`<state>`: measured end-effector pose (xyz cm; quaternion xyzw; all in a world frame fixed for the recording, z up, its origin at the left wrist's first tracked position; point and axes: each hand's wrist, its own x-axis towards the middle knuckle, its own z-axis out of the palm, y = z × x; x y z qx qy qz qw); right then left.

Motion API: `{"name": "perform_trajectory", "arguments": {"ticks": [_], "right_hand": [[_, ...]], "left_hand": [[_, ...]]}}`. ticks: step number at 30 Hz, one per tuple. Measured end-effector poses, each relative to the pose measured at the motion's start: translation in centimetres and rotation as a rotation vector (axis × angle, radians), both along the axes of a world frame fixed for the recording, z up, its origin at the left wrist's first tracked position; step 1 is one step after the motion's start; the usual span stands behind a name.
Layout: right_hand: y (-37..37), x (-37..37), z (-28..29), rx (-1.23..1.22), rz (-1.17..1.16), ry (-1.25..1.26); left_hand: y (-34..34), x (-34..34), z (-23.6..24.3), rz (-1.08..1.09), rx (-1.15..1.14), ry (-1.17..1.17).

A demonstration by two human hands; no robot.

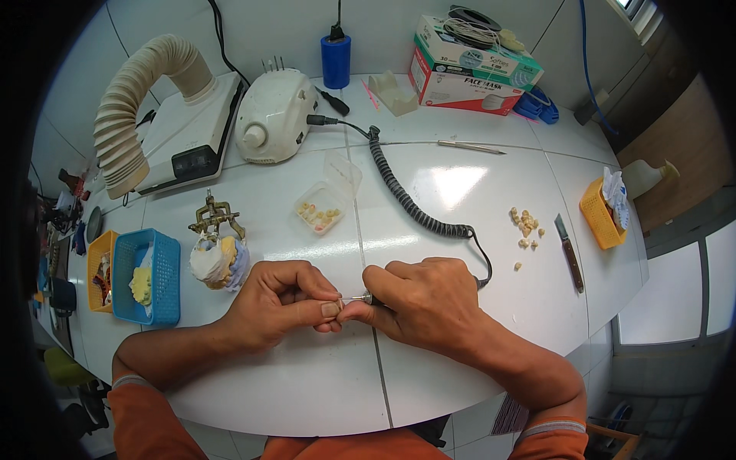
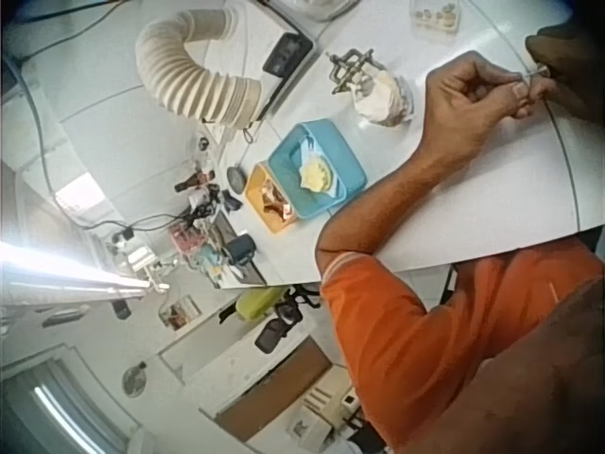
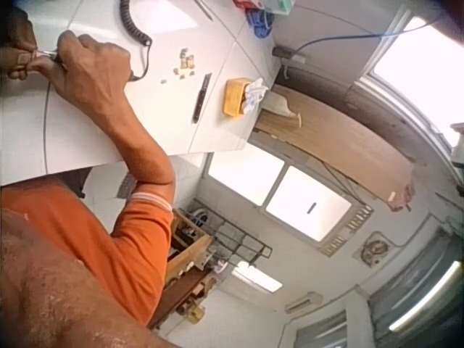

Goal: The recorder is polishing a dental crown or prosthetic component using a handheld micromotor rotary tool at a laboratory bench.

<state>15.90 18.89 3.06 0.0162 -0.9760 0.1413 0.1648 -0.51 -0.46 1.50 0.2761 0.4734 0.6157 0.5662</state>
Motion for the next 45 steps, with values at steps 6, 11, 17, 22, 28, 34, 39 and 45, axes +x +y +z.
{"name": "perform_trajectory", "arguments": {"ticks": [6, 11, 17, 22, 28, 34, 39, 45], "right_hand": [[0.12, 0.03, -0.01, 0.015, 0.003, -0.003], [-0.07, -0.02, -0.05, -0.007, 0.001, 0.007], [0.08, 0.02, -0.09, 0.009, 0.004, 0.002], [0.08, 0.04, -0.13, 0.014, -0.006, 0.005], [0.07, 0.02, -0.08, 0.016, 0.005, 0.024], [0.01, -0.02, 0.00, 0.020, -0.024, 0.016], [0.02, -0.02, -0.10, 0.025, -0.020, 0.018], [0.04, 0.01, 0.06, 0.014, -0.012, 0.005]], "left_hand": [[-0.11, -0.15, -0.02, -0.021, 0.014, -0.009], [-0.10, -0.15, 0.03, -0.019, 0.010, -0.011], [-0.12, -0.11, 0.01, -0.018, 0.020, -0.003], [-0.09, -0.11, -0.08, -0.021, 0.024, -0.005], [0.03, 0.08, -0.03, 0.009, 0.006, -0.007], [-0.11, -0.06, -0.62, -0.009, 0.111, 0.032], [-0.07, -0.02, -0.63, -0.007, 0.115, 0.038], [-0.11, -0.02, -0.56, -0.010, 0.088, 0.056]]}}
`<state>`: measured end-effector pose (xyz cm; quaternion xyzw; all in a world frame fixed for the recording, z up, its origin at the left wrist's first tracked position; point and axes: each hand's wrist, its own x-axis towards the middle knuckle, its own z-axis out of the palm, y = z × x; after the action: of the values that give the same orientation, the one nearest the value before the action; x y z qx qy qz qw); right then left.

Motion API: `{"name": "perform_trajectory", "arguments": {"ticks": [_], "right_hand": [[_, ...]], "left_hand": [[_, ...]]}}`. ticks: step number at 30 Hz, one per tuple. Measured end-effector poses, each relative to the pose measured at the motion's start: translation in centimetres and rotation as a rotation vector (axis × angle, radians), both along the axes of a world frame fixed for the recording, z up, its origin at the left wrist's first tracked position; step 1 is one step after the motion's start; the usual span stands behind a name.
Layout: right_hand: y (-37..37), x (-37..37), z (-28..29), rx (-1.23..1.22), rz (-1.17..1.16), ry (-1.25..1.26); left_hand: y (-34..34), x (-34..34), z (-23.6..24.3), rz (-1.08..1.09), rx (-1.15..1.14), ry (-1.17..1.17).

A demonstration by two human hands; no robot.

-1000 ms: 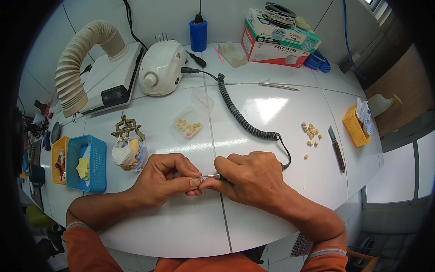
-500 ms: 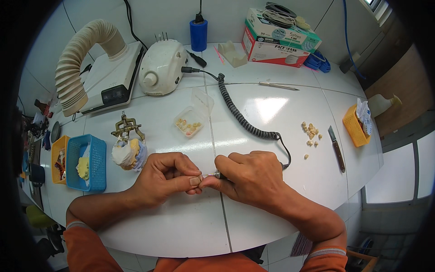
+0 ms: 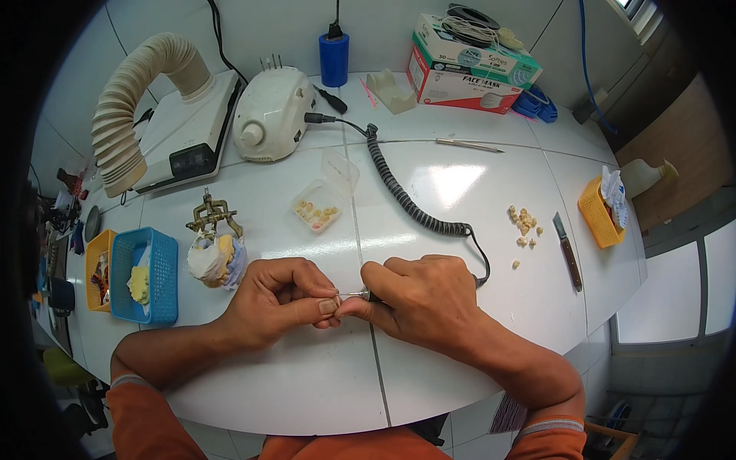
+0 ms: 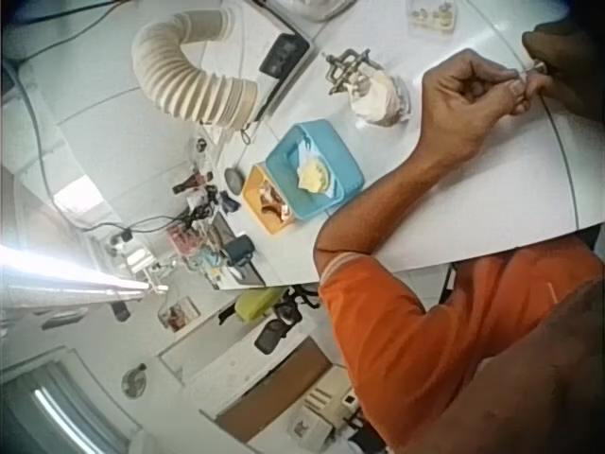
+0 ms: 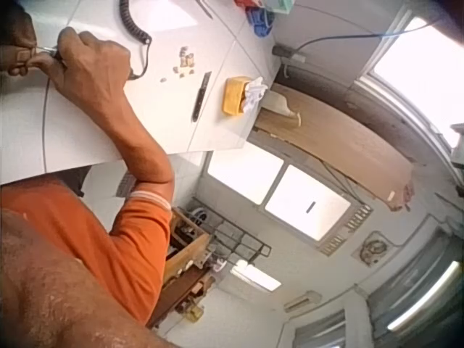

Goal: The recorder is polishing a dental crown or prosthetic component using a handheld micromotor rotary tool at a laboratory bench.

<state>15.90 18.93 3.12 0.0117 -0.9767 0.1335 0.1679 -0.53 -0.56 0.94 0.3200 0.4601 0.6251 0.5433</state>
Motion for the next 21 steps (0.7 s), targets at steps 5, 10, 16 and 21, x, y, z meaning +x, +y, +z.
{"name": "perform_trajectory", "arguments": {"ticks": [5, 10, 16, 21], "right_hand": [[0.03, -0.01, -0.06, 0.001, 0.001, 0.001], [0.02, -0.05, -0.15, 0.002, 0.002, 0.010], [0.02, -0.03, -0.21, 0.002, 0.000, 0.004], [0.06, 0.05, -0.21, -0.002, 0.004, 0.007]], "left_hand": [[0.05, 0.01, 0.01, -0.001, -0.009, 0.004], [0.03, -0.06, 0.00, 0.000, -0.012, 0.002], [-0.03, -0.02, -0.06, 0.009, -0.017, 0.002], [0.07, 0.12, 0.03, 0.019, -0.025, 0.007]]}}
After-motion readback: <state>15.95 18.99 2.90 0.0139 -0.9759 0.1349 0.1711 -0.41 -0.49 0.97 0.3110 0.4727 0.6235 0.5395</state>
